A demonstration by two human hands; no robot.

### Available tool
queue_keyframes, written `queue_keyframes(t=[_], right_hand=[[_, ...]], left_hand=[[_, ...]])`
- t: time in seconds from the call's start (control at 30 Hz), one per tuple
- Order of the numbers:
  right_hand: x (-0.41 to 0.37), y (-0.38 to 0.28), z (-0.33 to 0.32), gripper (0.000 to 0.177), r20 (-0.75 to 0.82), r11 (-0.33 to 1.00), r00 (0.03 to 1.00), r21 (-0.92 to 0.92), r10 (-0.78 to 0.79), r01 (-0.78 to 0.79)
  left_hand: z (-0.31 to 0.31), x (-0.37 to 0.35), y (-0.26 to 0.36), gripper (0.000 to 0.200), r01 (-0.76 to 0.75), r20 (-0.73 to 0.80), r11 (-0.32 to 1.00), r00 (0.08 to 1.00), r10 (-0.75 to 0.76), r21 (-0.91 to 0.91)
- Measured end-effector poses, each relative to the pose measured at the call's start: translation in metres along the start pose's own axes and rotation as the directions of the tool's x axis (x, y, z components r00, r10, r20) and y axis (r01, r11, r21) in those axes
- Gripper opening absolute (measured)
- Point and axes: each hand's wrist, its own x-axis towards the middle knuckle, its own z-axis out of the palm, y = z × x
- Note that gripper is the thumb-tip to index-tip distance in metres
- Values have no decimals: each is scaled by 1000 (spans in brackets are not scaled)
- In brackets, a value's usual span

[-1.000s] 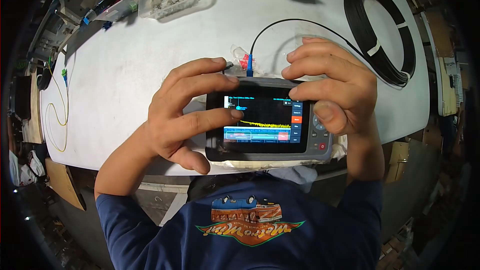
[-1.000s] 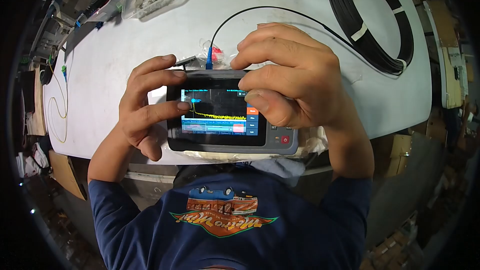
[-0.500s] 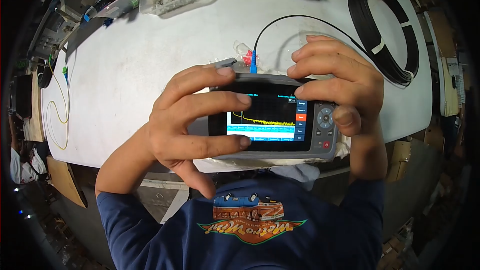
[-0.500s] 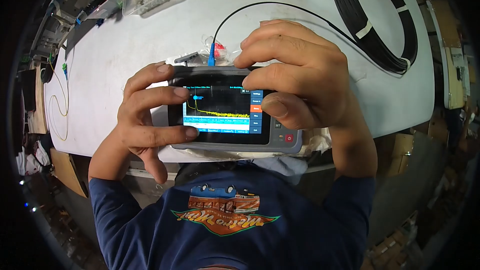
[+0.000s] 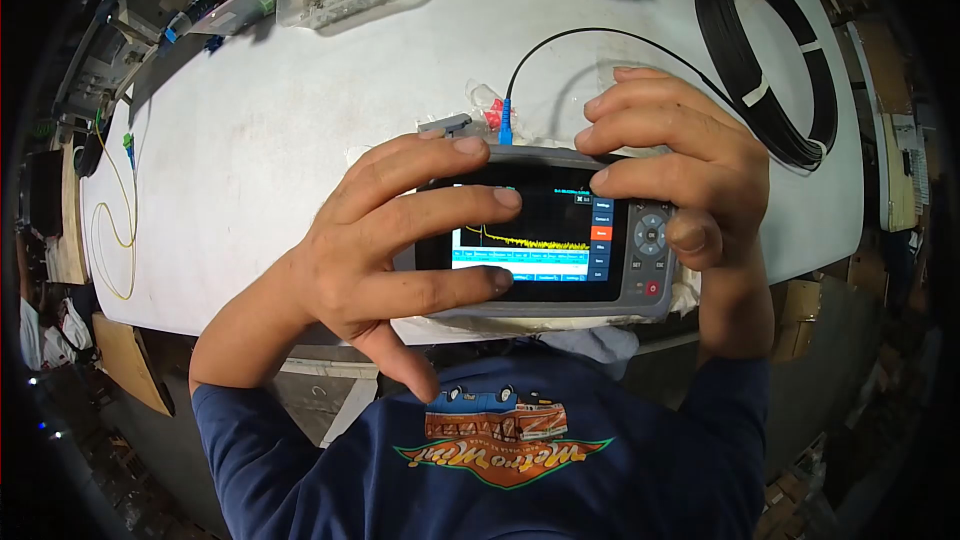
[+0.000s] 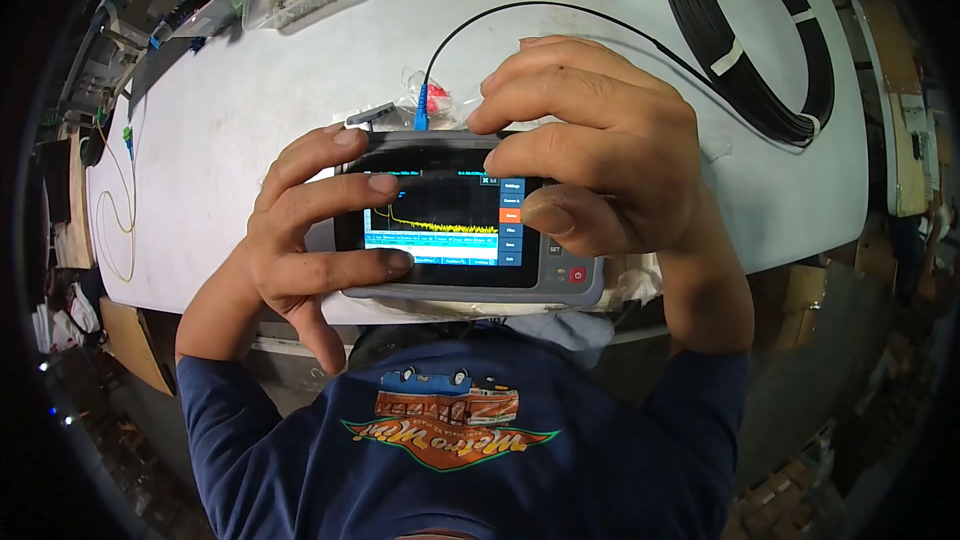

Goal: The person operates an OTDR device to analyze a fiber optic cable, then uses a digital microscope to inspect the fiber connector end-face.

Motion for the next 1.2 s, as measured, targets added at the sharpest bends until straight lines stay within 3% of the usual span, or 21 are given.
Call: queue_keyframes(t=[0.23,0.87,1.13,1.2], right_hand=[[1,-1,1,51,-7,1000,1000,13,14,-14],[0,1,-2,52,17,1000,1000,-3,-11,11],[1,0,-1,54,10,1000,1000,-3,-8,8],[1,0,-2,54,9,1000,1000,-7,-8,8]], left_hand=[[0,7,3,92,-5,114,999,994,0,49],[2,5,2,94,4,117,1000,993,-7,31],[-1,1,-5,103,63,20,998,998,-63,-28],[0,1,-4,98,62,-35,998,997,-64,-33]])
